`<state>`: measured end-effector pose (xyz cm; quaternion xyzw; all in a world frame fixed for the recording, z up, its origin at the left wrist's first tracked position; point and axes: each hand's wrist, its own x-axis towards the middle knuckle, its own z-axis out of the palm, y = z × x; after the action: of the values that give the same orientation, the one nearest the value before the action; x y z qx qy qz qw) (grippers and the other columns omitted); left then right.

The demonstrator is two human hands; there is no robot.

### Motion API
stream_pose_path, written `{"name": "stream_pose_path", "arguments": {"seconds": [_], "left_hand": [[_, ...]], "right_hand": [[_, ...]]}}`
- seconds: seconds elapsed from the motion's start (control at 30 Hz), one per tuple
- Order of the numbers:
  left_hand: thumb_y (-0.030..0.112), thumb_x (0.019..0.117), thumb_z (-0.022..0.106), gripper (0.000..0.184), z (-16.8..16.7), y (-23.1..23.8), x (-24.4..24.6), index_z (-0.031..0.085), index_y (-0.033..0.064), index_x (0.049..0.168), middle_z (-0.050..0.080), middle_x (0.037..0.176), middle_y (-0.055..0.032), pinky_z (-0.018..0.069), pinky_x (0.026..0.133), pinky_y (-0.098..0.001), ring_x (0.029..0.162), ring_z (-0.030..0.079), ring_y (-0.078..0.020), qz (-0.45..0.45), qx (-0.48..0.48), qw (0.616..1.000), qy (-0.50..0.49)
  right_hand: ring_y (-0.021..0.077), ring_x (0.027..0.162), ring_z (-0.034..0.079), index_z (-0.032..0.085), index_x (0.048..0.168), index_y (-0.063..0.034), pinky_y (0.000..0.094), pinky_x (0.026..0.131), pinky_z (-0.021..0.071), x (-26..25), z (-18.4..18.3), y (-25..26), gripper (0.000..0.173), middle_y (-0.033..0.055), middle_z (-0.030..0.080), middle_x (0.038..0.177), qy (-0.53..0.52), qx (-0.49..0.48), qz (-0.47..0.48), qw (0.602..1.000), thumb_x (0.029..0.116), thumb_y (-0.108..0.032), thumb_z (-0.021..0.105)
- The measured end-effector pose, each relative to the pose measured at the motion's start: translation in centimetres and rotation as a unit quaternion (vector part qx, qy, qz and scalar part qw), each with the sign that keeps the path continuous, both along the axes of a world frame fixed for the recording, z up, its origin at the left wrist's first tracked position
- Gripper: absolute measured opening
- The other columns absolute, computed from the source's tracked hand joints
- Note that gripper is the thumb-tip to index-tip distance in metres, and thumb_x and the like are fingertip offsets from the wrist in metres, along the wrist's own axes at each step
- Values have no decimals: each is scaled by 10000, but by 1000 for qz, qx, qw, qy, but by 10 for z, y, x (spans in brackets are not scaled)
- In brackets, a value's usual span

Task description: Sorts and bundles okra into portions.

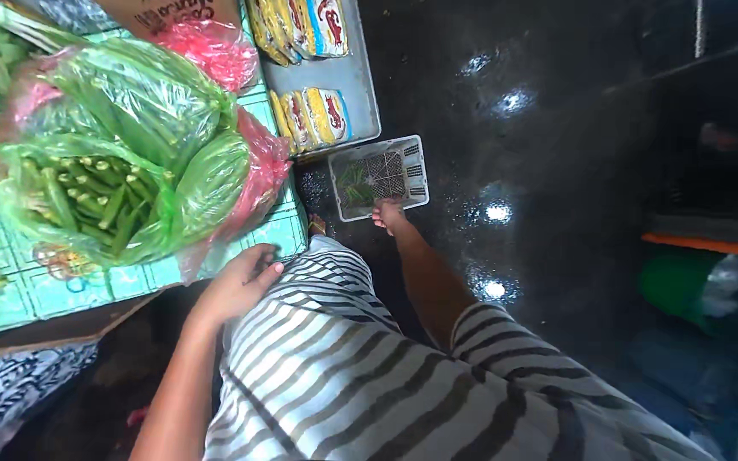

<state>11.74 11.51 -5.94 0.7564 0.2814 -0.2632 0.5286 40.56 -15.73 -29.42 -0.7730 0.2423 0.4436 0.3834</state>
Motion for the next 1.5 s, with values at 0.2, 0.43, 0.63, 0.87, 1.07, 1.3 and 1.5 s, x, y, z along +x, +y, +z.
{"name": "stream_pose_path", "arguments": {"seconds": [0.2, 0.43, 0.63, 0.87, 1.07, 1.3, 1.5], "left_hand": [[306, 1043, 579, 344, 28, 58, -57, 611, 73, 1295, 694, 1084, -88, 588, 876, -437, 966, 691, -177, 99, 59, 992, -52], [202, 1049, 534, 265, 15, 174, -173, 650, 13, 1194, 690, 1018, -200, 566, 861, -565, 931, 693, -337, 281, 247, 927, 21], [227, 986, 614, 401, -51, 258, -227, 612, 68, 1355, 622, 1319, -222, 480, 1038, -608, 1246, 587, -401, 378, 311, 869, 70], [348, 936, 718, 416, -14, 240, -172, 668, 97, 1263, 664, 1147, -140, 585, 798, -405, 957, 671, -221, 357, 288, 835, -303], [256, 799, 730, 179, -7, 236, -151, 759, 205, 968, 603, 1237, -129, 488, 961, -582, 1182, 565, -354, 206, 423, 848, -246], [143, 942, 637, 224, 27, 232, -171, 721, 101, 1145, 601, 1255, -161, 548, 941, -515, 1147, 609, -324, 286, 366, 861, -205], [367, 1028, 593, 506, 32, 200, -138, 548, 6, 1380, 672, 1207, -174, 564, 963, -468, 1087, 677, -260, 415, 123, 850, -301]], "right_hand": [[184, 798, 634, 529, 1406, -82, 359, 696, 541, -78, 15, 15, 461, 108, 667, 1048, 61, 20, 144, 988, 1078, -405, 511], [198, 859, 649, 623, 1203, 37, 413, 808, 567, -149, 50, 71, 290, 162, 675, 1020, -24, 34, 253, 967, 1043, -204, 596], [117, 600, 565, 549, 1193, -36, 316, 560, 529, -125, 93, 117, 256, 42, 581, 828, -187, 30, 69, 980, 1070, -260, 523], [117, 825, 604, 637, 1031, 145, 263, 802, 523, -162, 239, 225, 313, 175, 639, 893, -613, 85, 180, 764, 1026, -162, 576], [217, 898, 681, 740, 1062, -34, 401, 782, 608, -240, 266, 358, 191, 127, 689, 1029, -583, 272, 536, 547, 939, -166, 677], [392, 880, 727, 486, 1400, -103, 636, 738, 574, -294, 252, 451, 668, 173, 730, 975, -423, 22, 560, 712, 920, -529, 674], [225, 639, 656, 471, 1268, -18, 444, 559, 575, -282, 272, 408, 583, 89, 672, 805, -519, 248, 512, 638, 860, -301, 776]]}}
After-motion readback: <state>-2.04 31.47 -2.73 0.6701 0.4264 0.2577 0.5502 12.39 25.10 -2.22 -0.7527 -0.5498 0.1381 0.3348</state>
